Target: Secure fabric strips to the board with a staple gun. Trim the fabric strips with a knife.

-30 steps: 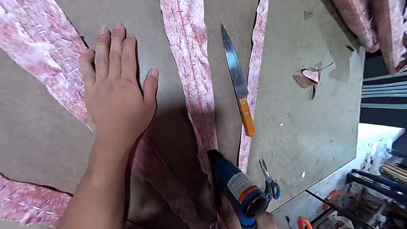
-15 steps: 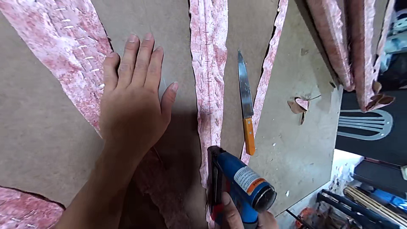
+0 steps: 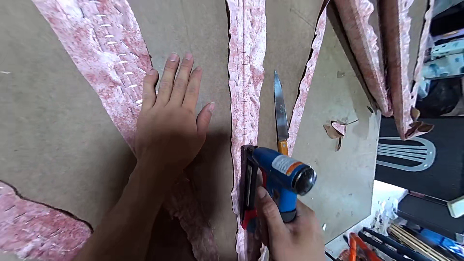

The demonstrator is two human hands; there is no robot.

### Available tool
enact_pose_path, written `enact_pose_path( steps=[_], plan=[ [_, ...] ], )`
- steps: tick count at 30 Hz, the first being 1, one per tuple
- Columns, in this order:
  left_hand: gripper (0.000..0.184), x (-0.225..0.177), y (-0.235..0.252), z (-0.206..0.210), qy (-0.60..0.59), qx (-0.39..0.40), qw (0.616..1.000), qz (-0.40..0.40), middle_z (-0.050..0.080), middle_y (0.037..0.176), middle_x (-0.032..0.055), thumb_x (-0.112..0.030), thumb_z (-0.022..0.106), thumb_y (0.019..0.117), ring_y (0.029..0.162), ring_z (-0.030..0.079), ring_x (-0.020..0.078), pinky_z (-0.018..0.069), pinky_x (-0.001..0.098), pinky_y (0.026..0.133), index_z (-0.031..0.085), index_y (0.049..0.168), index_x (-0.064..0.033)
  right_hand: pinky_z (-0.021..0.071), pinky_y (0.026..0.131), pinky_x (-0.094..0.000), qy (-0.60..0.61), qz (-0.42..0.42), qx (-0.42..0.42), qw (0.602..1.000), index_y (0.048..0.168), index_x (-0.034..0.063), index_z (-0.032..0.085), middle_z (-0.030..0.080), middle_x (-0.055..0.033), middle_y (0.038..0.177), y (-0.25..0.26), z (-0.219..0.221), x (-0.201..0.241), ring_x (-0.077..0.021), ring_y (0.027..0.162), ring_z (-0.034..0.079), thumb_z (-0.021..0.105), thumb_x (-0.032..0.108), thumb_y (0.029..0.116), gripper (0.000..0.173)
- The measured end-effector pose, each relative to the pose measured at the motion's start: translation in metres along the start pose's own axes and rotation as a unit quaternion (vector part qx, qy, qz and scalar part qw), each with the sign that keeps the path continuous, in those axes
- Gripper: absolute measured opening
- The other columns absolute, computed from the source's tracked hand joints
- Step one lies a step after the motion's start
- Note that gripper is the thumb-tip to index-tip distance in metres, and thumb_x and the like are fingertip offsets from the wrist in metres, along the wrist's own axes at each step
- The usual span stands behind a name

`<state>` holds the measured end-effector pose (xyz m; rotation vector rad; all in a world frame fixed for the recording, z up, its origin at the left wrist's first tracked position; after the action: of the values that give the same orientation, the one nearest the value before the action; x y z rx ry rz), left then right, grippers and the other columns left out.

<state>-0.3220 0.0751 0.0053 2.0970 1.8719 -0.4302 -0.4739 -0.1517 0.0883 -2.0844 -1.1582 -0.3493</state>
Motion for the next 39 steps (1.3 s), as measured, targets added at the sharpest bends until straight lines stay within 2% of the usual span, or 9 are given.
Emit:
enact_pose_path(
  steps=[4, 7, 9, 12, 14, 18, 27, 33, 39],
  plan=[
    [0.072, 0.000, -0.001, -0.002, -0.012, 0.002, 1.000, 0.008, 0.017, 0.173, -0.0021, -0.060, 0.028, 0.1053, 0.160, 0.010, 0.0202, 0.0077, 0.0540, 0.129, 0.032, 0.163, -0.0173, 0.0596, 0.044, -0.0448, 0.086, 0.013, -0.003, 0.996, 0.101, 0.0036, 0.068, 0.064, -0.0065, 0.060, -0.028, -0.017, -0.019, -0.0243, 0.047, 0.063, 0.062, 0.035, 0.1036, 0.032],
    [0.073, 0.002, -0.001, 0.000, 0.000, 0.004, 1.000, 0.010, 0.019, 0.173, -0.0010, -0.062, 0.027, 0.1047, 0.160, 0.011, 0.0222, 0.0080, 0.0542, 0.129, 0.033, 0.162, -0.0169, 0.0588, 0.047, -0.0445, 0.090, -0.009, 0.004, 0.996, 0.106, -0.0001, 0.069, 0.064, -0.0071, 0.061, -0.080, -0.032, -0.063, -0.0224, 0.048, 0.063, 0.062, 0.027, 0.1034, 0.028],
    [0.073, 0.001, 0.000, 0.002, 0.001, 0.003, 1.000, 0.009, 0.024, 0.171, 0.0006, -0.063, 0.028, 0.1044, 0.160, 0.015, 0.0241, 0.0096, 0.0561, 0.128, 0.035, 0.161, -0.0180, 0.0608, 0.050, -0.0410, 0.047, -0.014, 0.007, 0.999, 0.103, 0.0029, 0.070, 0.069, -0.0048, 0.066, -0.115, -0.034, -0.093, -0.0185, 0.052, 0.066, 0.066, 0.029, 0.1016, 0.026],
    [0.075, 0.001, -0.002, 0.004, 0.004, 0.026, 1.000, -0.009, 0.039, 0.165, 0.0058, -0.067, 0.026, 0.1030, 0.156, 0.027, 0.0292, 0.0119, 0.0608, 0.126, 0.041, 0.158, -0.0187, 0.0611, 0.053, -0.0311, -0.032, -0.033, -0.016, 0.999, 0.094, 0.0097, 0.072, 0.071, 0.0020, 0.070, -0.158, -0.027, -0.125, -0.0075, 0.057, 0.068, 0.069, 0.038, 0.0980, 0.029],
    [0.077, 0.000, -0.003, 0.006, 0.007, 0.029, 0.999, -0.026, 0.055, 0.149, 0.0136, -0.070, 0.025, 0.1016, 0.145, 0.042, 0.0369, 0.0227, 0.0647, 0.120, 0.053, 0.147, -0.0138, 0.0588, 0.053, -0.0260, -0.048, -0.051, -0.038, 0.997, 0.092, 0.0118, 0.072, 0.071, 0.0046, 0.070, -0.170, -0.018, -0.142, -0.0024, 0.058, 0.066, 0.067, 0.042, 0.0964, 0.031],
    [0.078, -0.002, -0.003, 0.007, 0.009, 0.033, 0.998, -0.050, 0.061, 0.140, 0.0179, -0.073, 0.027, 0.0998, 0.138, 0.048, 0.0410, 0.0291, 0.0674, 0.113, 0.060, 0.138, -0.0134, 0.0583, 0.053, -0.0223, -0.014, -0.063, -0.039, 0.997, 0.095, 0.0129, 0.072, 0.071, 0.0072, 0.072, -0.169, -0.008, -0.153, 0.0009, 0.060, 0.066, 0.067, 0.041, 0.0957, 0.029],
    [0.080, -0.001, -0.002, 0.009, 0.013, 0.033, 0.997, -0.061, 0.054, 0.149, 0.0167, -0.075, 0.029, 0.0981, 0.147, 0.039, 0.0377, 0.0208, 0.0643, 0.120, 0.057, 0.142, -0.0140, 0.0572, 0.055, -0.0196, -0.024, -0.049, -0.037, 0.998, 0.103, 0.0098, 0.074, 0.071, 0.0069, 0.074, -0.157, -0.009, -0.144, 0.0038, 0.064, 0.066, 0.066, 0.041, 0.0949, 0.033],
    [0.077, -0.001, 0.000, 0.009, 0.017, 0.016, 0.999, -0.032, 0.030, 0.169, 0.0043, -0.072, 0.030, 0.1002, 0.159, 0.018, 0.0259, 0.0076, 0.0584, 0.128, 0.030, 0.163, -0.0274, 0.0589, 0.059, -0.0234, -0.035, -0.032, -0.008, 0.999, 0.108, 0.0071, 0.074, 0.073, 0.0035, 0.076, -0.147, -0.011, -0.135, 0.0005, 0.066, 0.068, 0.069, 0.038, 0.0933, 0.035],
    [0.074, -0.005, -0.001, 0.004, 0.020, 0.001, 1.000, -0.008, 0.024, 0.171, 0.0000, -0.067, 0.031, 0.1021, 0.160, 0.015, 0.0251, 0.0107, 0.0569, 0.127, 0.035, 0.161, -0.0223, 0.0581, 0.058, -0.0267, -0.042, -0.010, 0.008, 0.999, 0.106, 0.0021, 0.074, 0.073, -0.0014, 0.072, -0.137, -0.012, -0.118, -0.0044, 0.062, 0.068, 0.074, 0.029, 0.0894, 0.032]
  ],
)
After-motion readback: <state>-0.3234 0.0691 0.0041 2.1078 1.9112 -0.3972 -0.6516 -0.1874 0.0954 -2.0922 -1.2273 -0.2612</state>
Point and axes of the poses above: each hand's wrist, its own y-axis towards the middle knuckle, its own z-axis out of the palm, x = y × z, the point moved 7 cm from there along y, towards the middle knuckle
